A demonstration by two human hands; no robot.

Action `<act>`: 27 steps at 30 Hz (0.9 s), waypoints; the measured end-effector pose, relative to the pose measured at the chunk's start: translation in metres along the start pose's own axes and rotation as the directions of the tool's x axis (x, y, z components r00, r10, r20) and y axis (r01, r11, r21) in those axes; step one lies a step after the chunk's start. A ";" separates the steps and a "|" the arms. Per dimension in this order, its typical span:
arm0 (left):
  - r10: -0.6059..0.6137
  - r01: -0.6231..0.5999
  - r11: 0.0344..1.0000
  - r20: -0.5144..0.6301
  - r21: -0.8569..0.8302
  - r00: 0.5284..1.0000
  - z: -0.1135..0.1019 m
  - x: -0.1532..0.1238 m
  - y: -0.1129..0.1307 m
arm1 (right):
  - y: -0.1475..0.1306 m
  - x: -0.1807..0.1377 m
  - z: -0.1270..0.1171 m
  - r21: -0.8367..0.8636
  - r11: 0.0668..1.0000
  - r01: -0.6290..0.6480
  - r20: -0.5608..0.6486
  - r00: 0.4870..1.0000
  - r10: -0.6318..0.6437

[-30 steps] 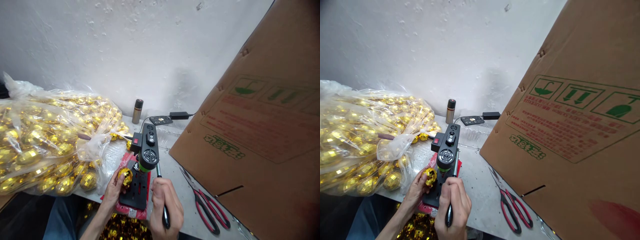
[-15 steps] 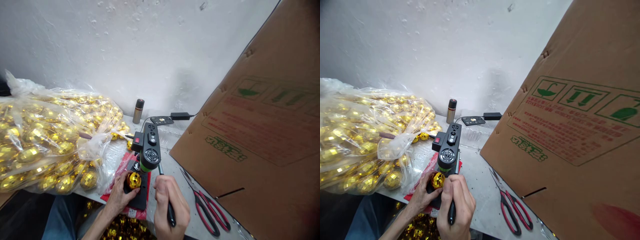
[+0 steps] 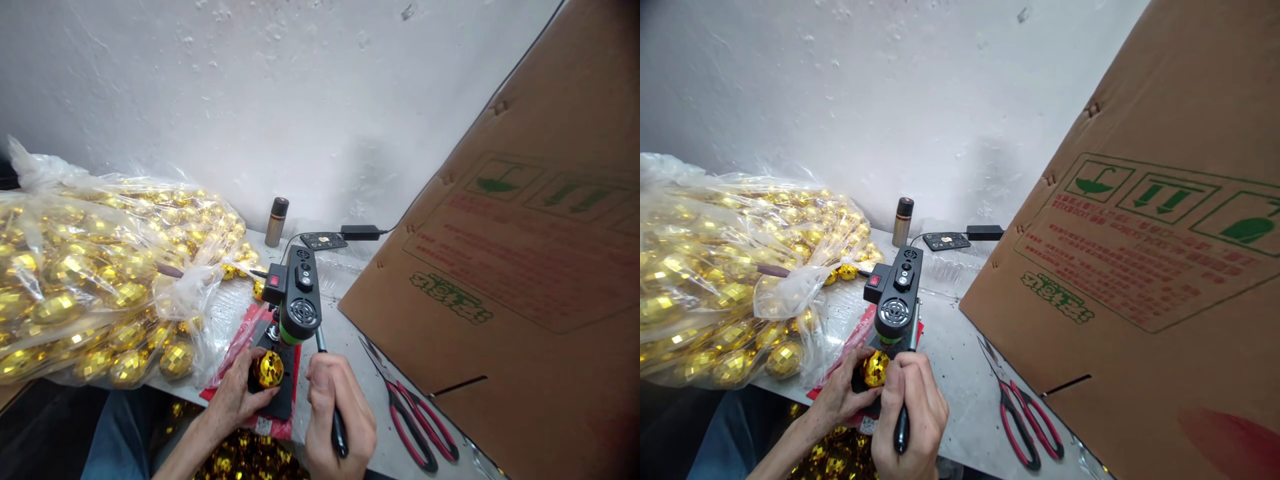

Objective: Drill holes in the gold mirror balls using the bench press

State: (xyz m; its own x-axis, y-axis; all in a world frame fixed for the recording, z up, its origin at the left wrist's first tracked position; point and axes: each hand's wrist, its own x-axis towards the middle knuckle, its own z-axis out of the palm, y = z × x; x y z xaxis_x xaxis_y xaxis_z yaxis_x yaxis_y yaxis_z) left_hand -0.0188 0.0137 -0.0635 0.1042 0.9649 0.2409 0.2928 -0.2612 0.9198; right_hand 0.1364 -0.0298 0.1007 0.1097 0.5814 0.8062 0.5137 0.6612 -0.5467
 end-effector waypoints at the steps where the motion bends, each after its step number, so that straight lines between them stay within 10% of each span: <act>1: -0.017 0.017 1.000 0.000 -0.007 1.000 0.000 0.001 0.002 | 0.000 -0.001 0.000 -0.004 1.000 0.004 0.000 1.000 -0.004; 27: -0.017 0.017 1.000 0.025 -0.023 1.000 0.006 0.012 0.015 | 0.004 -0.025 0.013 -0.005 0.998 -0.065 -0.082 0.995 0.064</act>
State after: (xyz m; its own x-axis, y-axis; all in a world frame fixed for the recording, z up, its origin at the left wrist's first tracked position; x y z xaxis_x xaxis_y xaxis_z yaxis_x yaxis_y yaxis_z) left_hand -0.0078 0.0213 -0.0480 0.1228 0.9682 0.2178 0.2726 -0.2439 0.9307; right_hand 0.1247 -0.0360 0.0752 0.2122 0.5818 0.7852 0.5097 0.6196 -0.5969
